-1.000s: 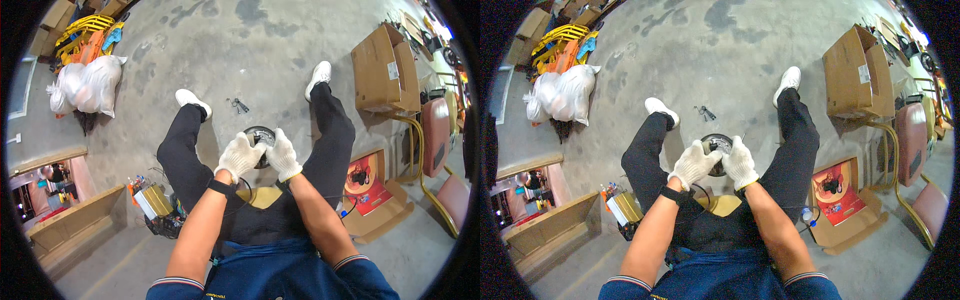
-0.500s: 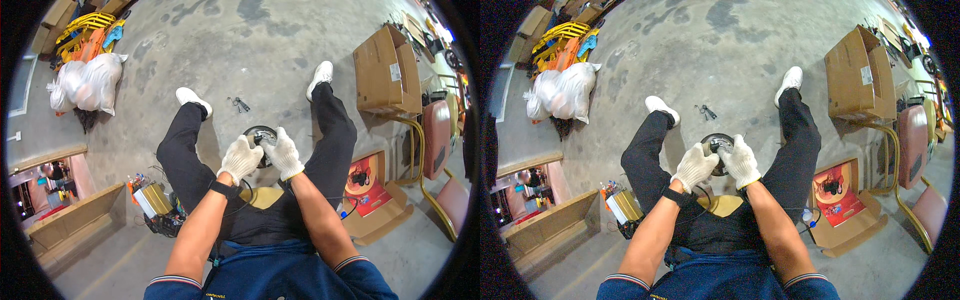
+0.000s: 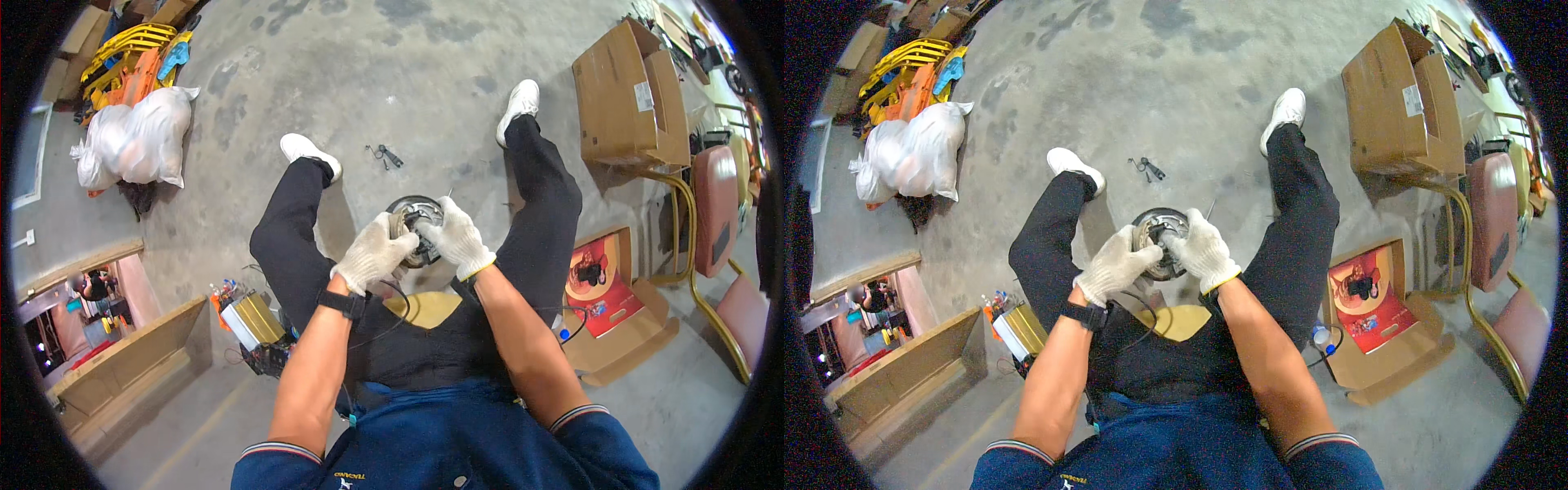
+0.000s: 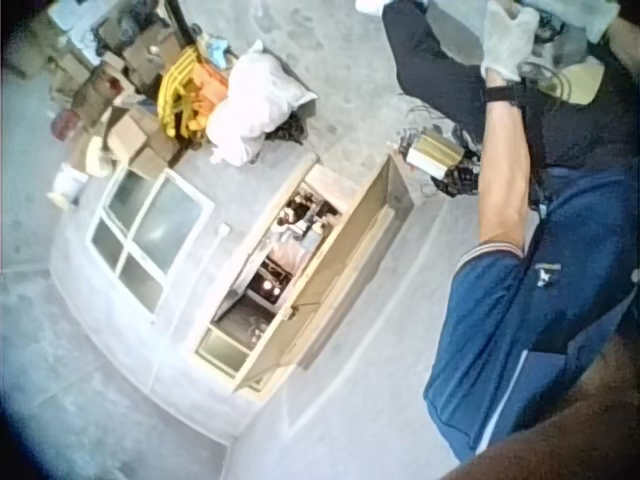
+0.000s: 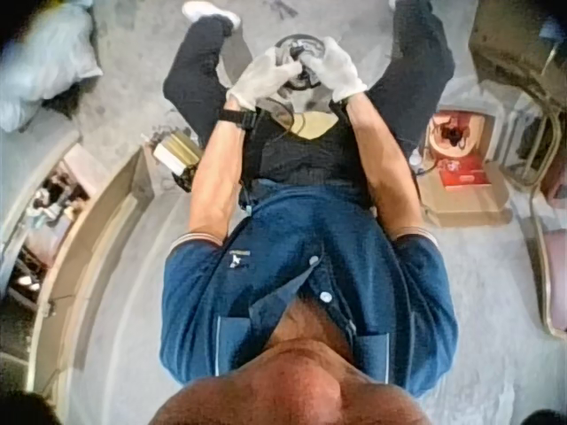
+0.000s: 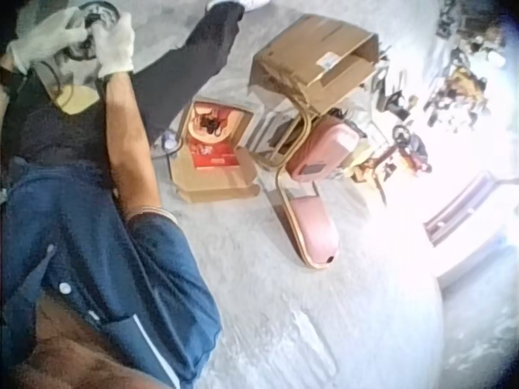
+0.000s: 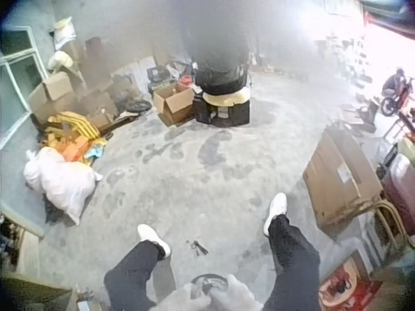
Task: Inspecting and manipulating motorcycle clutch or brake components.
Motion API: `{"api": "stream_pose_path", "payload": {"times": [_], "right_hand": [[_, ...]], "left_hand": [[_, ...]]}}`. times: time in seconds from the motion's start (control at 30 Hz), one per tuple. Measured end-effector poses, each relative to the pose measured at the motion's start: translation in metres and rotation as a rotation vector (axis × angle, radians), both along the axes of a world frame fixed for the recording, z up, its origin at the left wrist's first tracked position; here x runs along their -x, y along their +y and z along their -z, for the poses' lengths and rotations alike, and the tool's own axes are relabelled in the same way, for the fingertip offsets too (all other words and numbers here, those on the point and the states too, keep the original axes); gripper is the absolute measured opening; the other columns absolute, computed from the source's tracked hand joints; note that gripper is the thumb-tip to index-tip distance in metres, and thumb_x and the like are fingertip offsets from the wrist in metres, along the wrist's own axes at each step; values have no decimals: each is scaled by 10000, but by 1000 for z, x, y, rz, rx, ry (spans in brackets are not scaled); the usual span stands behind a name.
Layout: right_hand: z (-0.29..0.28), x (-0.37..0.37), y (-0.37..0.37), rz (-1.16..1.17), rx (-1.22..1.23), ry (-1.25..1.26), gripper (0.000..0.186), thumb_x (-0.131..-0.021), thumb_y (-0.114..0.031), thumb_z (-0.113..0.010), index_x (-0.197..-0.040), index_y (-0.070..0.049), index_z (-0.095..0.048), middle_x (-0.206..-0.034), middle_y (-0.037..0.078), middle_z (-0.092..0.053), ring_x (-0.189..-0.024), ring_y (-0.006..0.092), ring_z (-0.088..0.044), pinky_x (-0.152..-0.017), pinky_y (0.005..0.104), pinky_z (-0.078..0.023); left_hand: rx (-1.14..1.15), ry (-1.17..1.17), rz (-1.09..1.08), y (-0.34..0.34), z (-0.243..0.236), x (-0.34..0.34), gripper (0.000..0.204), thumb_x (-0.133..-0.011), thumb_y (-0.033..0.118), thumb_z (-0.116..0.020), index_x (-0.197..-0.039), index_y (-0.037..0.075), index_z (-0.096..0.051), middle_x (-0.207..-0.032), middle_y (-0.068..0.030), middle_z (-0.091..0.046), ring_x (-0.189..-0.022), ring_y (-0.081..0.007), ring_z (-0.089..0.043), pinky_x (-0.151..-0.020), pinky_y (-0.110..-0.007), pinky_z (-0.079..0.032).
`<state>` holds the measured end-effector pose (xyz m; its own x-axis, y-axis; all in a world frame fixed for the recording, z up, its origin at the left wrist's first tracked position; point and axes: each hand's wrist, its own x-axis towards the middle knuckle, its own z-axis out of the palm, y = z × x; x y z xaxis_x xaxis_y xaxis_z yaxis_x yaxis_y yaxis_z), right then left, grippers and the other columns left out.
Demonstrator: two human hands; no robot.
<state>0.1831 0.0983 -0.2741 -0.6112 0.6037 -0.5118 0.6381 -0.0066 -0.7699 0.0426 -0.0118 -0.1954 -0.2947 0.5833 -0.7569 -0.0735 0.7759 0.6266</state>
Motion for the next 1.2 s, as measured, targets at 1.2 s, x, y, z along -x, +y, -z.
{"api": "stream_pose_path", "payload": {"times": [1.2], "right_hand": [[-8,-5,14,88,144,100,517,-860,-356,-748,-1182,35,-646,-1077,247,-733,-1053,351,-720,-913,427,-540]], "left_hand": [[-118,-68,-75,-6,20,9,559,-968,441,-709,-1173,-79,-685,-1048,-117,-747,-934,-139,-697,-840,-302,-553]]}}
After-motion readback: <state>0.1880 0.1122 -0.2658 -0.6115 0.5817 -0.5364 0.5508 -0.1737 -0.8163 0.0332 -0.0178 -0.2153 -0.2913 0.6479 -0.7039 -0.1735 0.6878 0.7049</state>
